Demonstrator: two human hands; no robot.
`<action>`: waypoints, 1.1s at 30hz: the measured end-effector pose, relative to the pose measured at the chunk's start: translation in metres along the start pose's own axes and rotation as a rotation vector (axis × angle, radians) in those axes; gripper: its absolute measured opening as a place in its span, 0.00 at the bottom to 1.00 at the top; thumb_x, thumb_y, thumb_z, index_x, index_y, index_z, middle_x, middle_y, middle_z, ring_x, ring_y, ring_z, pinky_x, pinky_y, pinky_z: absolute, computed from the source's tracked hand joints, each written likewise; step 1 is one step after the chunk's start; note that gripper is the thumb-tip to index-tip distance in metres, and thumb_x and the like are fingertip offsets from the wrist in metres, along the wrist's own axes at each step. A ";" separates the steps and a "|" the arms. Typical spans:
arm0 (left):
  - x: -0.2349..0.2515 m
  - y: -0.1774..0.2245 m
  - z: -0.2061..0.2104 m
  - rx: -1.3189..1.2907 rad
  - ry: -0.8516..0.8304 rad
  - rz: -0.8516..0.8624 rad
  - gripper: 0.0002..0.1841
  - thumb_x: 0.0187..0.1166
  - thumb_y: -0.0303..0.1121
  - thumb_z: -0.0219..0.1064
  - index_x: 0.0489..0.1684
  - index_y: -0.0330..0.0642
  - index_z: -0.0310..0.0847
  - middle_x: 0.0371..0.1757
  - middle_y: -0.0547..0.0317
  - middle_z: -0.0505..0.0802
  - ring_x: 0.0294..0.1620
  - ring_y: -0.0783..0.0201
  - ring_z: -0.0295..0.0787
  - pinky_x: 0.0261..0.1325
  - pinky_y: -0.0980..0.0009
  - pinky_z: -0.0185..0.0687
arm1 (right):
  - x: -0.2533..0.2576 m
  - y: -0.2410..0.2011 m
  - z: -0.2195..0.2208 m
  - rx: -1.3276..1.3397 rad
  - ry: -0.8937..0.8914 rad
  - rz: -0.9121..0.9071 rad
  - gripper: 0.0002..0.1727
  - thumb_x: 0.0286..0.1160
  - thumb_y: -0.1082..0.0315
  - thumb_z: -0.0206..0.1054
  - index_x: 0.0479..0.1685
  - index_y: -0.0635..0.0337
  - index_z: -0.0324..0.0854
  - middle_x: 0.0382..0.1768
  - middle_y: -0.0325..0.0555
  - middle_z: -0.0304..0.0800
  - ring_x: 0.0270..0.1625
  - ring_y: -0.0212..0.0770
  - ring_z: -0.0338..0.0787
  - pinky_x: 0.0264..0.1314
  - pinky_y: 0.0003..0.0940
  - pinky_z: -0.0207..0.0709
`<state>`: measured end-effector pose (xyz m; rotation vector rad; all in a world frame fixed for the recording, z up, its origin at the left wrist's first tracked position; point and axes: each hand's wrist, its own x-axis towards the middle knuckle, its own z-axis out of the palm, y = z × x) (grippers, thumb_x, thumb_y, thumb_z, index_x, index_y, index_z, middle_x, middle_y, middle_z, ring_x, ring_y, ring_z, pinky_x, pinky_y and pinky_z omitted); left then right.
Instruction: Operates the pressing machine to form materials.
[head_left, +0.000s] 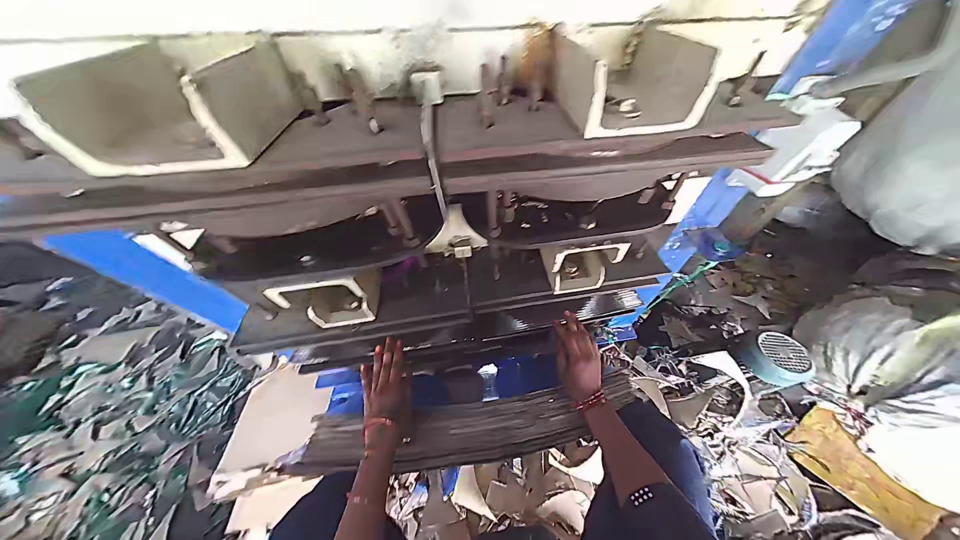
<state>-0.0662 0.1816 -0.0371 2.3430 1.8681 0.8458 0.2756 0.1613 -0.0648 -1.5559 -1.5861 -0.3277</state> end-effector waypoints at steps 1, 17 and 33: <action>-0.003 0.007 0.002 -0.019 0.047 0.064 0.29 0.80 0.30 0.56 0.82 0.25 0.68 0.85 0.30 0.72 0.88 0.26 0.61 0.85 0.26 0.45 | 0.007 0.002 -0.008 -0.007 0.135 0.005 0.20 0.73 0.73 0.56 0.54 0.64 0.92 0.62 0.56 0.94 0.65 0.61 0.92 0.62 0.56 0.81; -0.026 0.021 0.057 0.147 -0.862 -0.097 0.28 0.89 0.47 0.57 0.78 0.35 0.76 0.80 0.37 0.80 0.86 0.40 0.69 0.90 0.43 0.55 | 0.161 0.208 -0.139 -0.495 -0.267 0.548 0.28 0.88 0.54 0.61 0.66 0.76 0.79 0.70 0.76 0.80 0.79 0.73 0.74 0.79 0.72 0.61; -0.069 0.104 -0.043 0.067 -0.367 0.199 0.22 0.91 0.32 0.46 0.61 0.26 0.87 0.59 0.30 0.92 0.66 0.33 0.87 0.80 0.42 0.69 | -0.058 -0.021 -0.119 -0.029 -1.097 0.350 0.29 0.81 0.52 0.65 0.71 0.67 0.82 0.71 0.67 0.84 0.78 0.66 0.78 0.86 0.64 0.58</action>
